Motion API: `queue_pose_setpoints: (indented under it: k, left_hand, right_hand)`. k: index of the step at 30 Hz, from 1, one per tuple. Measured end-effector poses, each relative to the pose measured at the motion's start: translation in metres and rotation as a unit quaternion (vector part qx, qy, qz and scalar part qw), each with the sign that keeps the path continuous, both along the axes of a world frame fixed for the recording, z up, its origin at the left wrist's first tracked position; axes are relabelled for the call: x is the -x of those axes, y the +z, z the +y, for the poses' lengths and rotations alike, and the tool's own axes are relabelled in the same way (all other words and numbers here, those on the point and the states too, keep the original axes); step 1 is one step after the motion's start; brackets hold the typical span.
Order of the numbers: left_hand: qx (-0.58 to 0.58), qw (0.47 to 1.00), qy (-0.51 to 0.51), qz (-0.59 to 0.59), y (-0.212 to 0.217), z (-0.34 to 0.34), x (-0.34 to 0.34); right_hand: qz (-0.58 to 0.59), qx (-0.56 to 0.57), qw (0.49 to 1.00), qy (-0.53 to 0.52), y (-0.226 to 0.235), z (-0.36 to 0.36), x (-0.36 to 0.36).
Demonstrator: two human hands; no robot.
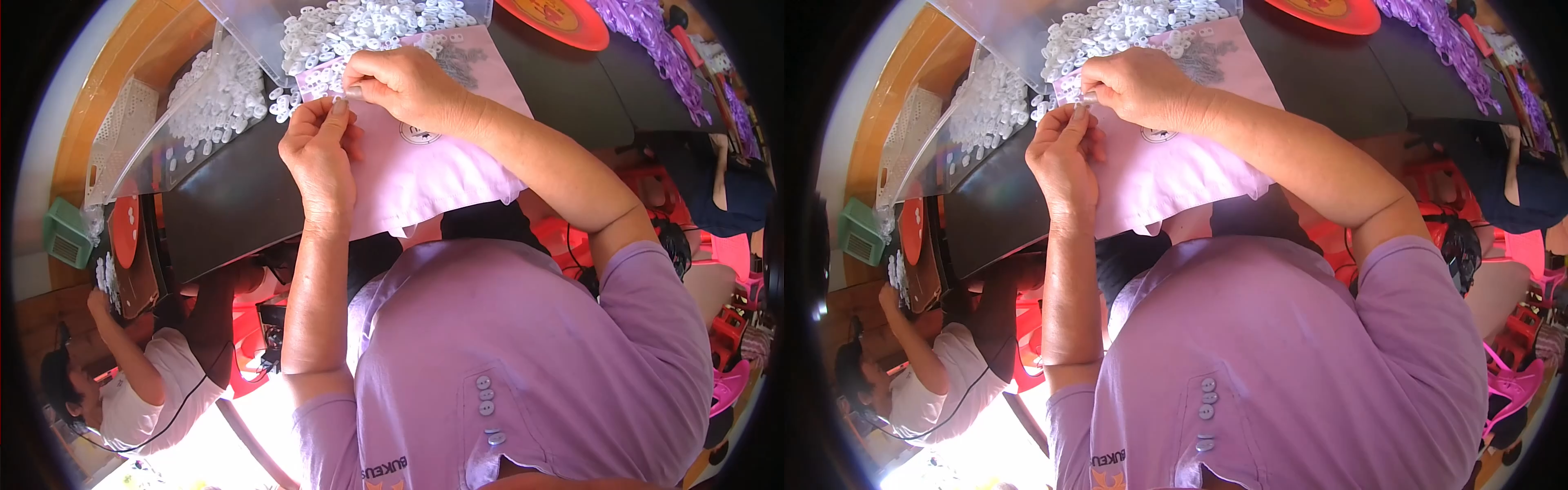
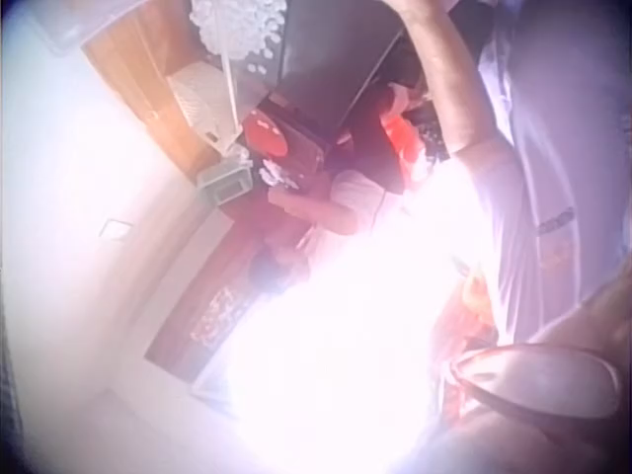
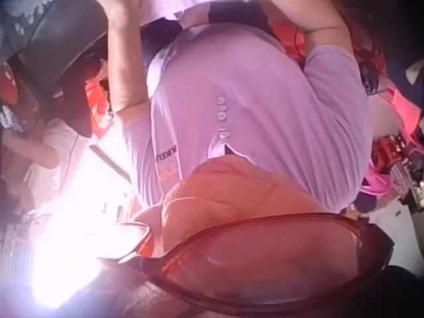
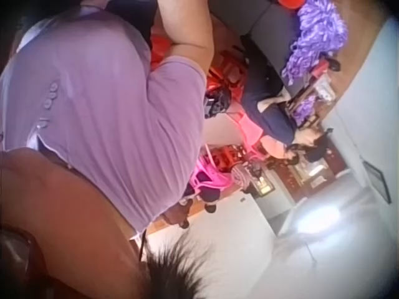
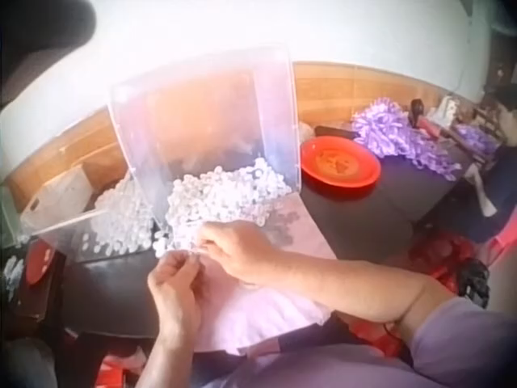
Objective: Inspecting and sorting small white plastic components from a container.
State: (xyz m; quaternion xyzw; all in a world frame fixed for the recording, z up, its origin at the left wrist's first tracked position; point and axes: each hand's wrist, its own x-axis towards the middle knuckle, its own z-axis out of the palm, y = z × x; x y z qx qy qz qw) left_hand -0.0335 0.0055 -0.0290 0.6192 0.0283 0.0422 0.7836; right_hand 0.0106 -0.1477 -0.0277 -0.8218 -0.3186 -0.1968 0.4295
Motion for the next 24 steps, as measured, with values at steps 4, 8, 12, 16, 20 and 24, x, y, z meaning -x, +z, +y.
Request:
queue_pose_setpoints:
  k: [4, 8, 12, 16, 20, 24]
  left_hand:
    - [-0.009, 1.000, -0.005, -0.003, -0.002, -0.001, 0.000]
    - [-0.062, 0.998, -0.002, 0.005, 0.000, -0.002, 0.000]
    - [-0.106, 0.994, -0.008, -0.005, -0.004, -0.001, -0.003]
    - [-0.088, 0.996, 0.004, 0.008, -0.003, 0.000, -0.007]
    - [0.025, 0.999, 0.039, 0.007, -0.004, 0.003, -0.006]
    - [0.119, 0.991, 0.059, 0.002, -0.006, 0.007, -0.003]
  right_hand:
    - [-0.003, 0.002, 1.000, 0.016, -0.003, 0.000, 0.001]
    - [0.021, 0.014, 0.999, 0.033, -0.003, 0.002, 0.002]
    - [-0.015, 0.027, 0.999, 0.031, -0.002, 0.002, 0.000]
    - [-0.047, 0.013, 0.999, 0.022, 0.000, 0.003, 0.002]
    - [-0.037, 0.069, 0.994, -0.080, 0.027, 0.003, -0.004]
    - [-0.076, 0.238, 0.965, -0.080, 0.037, 0.018, -0.035]
